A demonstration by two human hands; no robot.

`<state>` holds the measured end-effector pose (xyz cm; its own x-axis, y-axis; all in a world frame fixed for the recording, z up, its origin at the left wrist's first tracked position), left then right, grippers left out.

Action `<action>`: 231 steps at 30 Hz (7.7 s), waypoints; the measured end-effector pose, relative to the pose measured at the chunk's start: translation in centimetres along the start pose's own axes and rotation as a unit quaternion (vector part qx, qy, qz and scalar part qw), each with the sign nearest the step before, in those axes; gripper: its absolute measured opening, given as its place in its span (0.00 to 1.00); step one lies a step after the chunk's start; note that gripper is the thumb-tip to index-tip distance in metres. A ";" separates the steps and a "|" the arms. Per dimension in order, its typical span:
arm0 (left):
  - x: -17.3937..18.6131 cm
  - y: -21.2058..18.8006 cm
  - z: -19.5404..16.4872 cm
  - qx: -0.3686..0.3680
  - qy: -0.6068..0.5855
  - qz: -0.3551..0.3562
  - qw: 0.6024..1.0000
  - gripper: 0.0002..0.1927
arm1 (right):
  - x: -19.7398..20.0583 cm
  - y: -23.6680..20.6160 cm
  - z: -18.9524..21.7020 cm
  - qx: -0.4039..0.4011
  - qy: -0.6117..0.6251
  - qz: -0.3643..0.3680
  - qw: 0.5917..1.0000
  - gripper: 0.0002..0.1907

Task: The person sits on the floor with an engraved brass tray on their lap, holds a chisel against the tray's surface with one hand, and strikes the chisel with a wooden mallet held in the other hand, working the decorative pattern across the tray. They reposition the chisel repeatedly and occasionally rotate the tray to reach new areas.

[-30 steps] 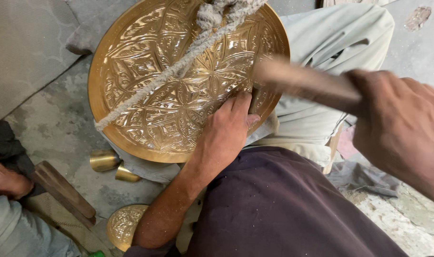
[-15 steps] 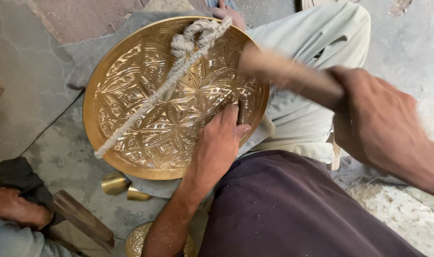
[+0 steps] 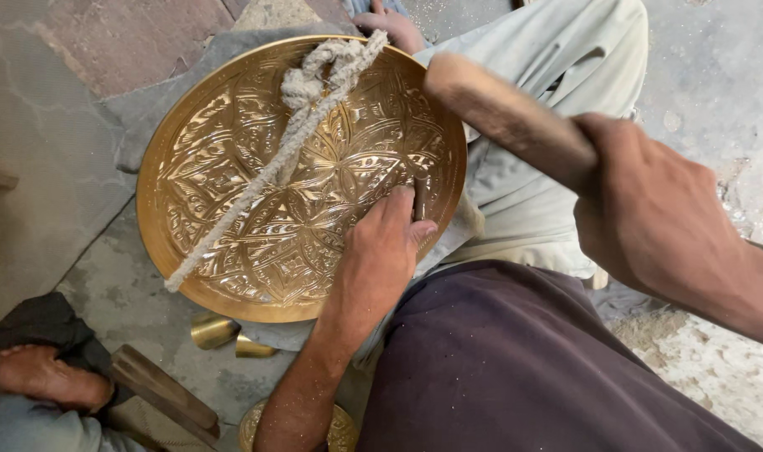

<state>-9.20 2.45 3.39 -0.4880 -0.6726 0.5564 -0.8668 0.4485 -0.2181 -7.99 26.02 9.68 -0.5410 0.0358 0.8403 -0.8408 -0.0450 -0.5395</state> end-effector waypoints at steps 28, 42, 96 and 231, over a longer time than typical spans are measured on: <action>0.0 -0.4 0.5 0.009 0.013 0.039 0.999 0.16 | -0.7 0.1 1.5 -0.074 -0.067 0.131 0.986 0.25; -0.1 -0.9 1.1 0.001 0.012 0.042 0.999 0.17 | -1.3 -0.4 0.9 -0.120 -0.023 0.078 0.989 0.25; 0.5 -1.6 1.3 -0.016 0.066 0.068 0.995 0.12 | -1.8 -0.7 2.8 -0.142 0.018 0.087 0.986 0.30; 7.7 -18.6 2.5 0.168 -0.183 -0.513 0.822 0.17 | -16.3 2.0 8.7 0.228 -0.124 0.053 0.964 0.12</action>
<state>2.90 -12.52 9.68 0.5723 -0.7552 0.3197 -0.7910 -0.6112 -0.0280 -0.72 16.70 -4.63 -0.5548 -0.2311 0.7992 -0.6547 -0.4715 -0.5908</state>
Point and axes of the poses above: each hand's wrist, its own y-axis towards the middle knuckle, its own x-axis out of the back of the hand, z = x × y, the point moved 7 cm from there along y, towards the middle knuckle, and after that the axes turned 4 degrees about y, right-handed, at the moved point
